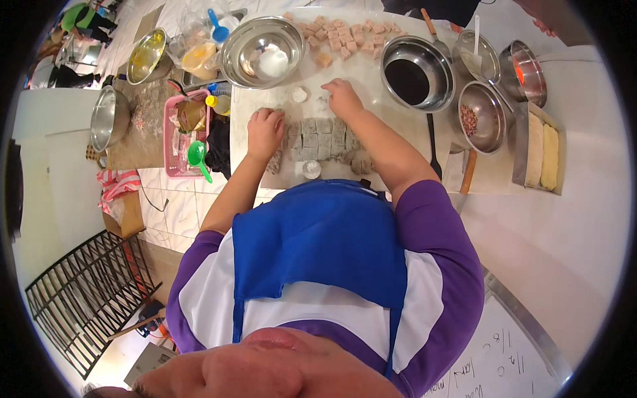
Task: The person places small gray food squares into white paper liners by hand while standing at a kitchen work table.
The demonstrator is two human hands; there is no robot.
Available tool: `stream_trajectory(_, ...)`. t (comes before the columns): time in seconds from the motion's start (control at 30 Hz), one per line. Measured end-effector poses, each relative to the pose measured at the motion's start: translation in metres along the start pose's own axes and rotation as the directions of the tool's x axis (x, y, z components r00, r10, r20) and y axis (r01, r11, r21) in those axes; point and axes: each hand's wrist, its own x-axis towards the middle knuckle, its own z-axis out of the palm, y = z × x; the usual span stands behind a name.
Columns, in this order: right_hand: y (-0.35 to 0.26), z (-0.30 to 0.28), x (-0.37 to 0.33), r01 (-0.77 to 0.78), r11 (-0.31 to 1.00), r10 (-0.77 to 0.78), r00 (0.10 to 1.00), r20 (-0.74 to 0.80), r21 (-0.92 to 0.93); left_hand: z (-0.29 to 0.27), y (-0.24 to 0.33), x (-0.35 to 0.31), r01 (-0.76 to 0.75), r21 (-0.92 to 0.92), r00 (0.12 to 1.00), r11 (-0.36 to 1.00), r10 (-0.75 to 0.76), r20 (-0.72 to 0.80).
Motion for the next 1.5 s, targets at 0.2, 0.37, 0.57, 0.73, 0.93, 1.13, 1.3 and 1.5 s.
stream_trajectory(0.2, -0.015, -0.015, -0.015, 0.178, 0.981, -0.141, 0.922, 0.361, -0.070, 0.006, 0.008, 0.025, 0.029, 0.001, 0.999, 1.000, -0.029, -0.025)
stream_trajectory(0.37, -0.015, -0.023, -0.022, 0.111, 0.993, -0.101, 0.971, 0.218, -0.031, 0.010, 0.004, 0.025, 0.044, -0.002, 0.999, 0.999, -0.044, -0.002)
stream_trajectory(0.57, -0.021, -0.010, -0.026, 0.102, 0.994, -0.106, 0.961, 0.256, 0.029, 0.011, 0.009, 0.019, -0.029, -0.036, 1.000, 0.999, 0.028, -0.007)
stream_trajectory(0.73, -0.049, -0.050, -0.044, -0.119, 0.990, 0.107, 0.982, 0.159, 0.071, 0.004, -0.009, -0.013, -0.123, -0.072, 0.991, 0.990, 0.127, 0.051)
stream_trajectory(0.93, -0.080, -0.049, -0.105, -0.178, 0.965, 0.090, 0.915, 0.393, 0.193, -0.020, 0.021, -0.058, -0.235, -0.428, 0.835, 0.872, 0.407, 0.370)
stream_trajectory(1.13, -0.090, -0.046, -0.126, 0.029, 0.975, -0.146, 0.829, 0.540, 0.219, -0.006, 0.017, -0.068, -0.379, -0.382, 0.714, 0.843, 0.529, 0.458)
stream_trajectory(1.3, -0.111, -0.069, -0.111, -0.080, 0.916, -0.048, 0.951, 0.305, 0.394, -0.010, 0.030, -0.052, 0.020, -0.637, 0.923, 0.770, 0.231, 0.309)
stream_trajectory(1.5, -0.146, -0.086, -0.099, -0.178, 0.809, 0.184, 0.982, 0.046, 0.560, -0.029, 0.072, -0.027, 0.461, -0.876, 0.887, 0.139, -0.055, 0.458)
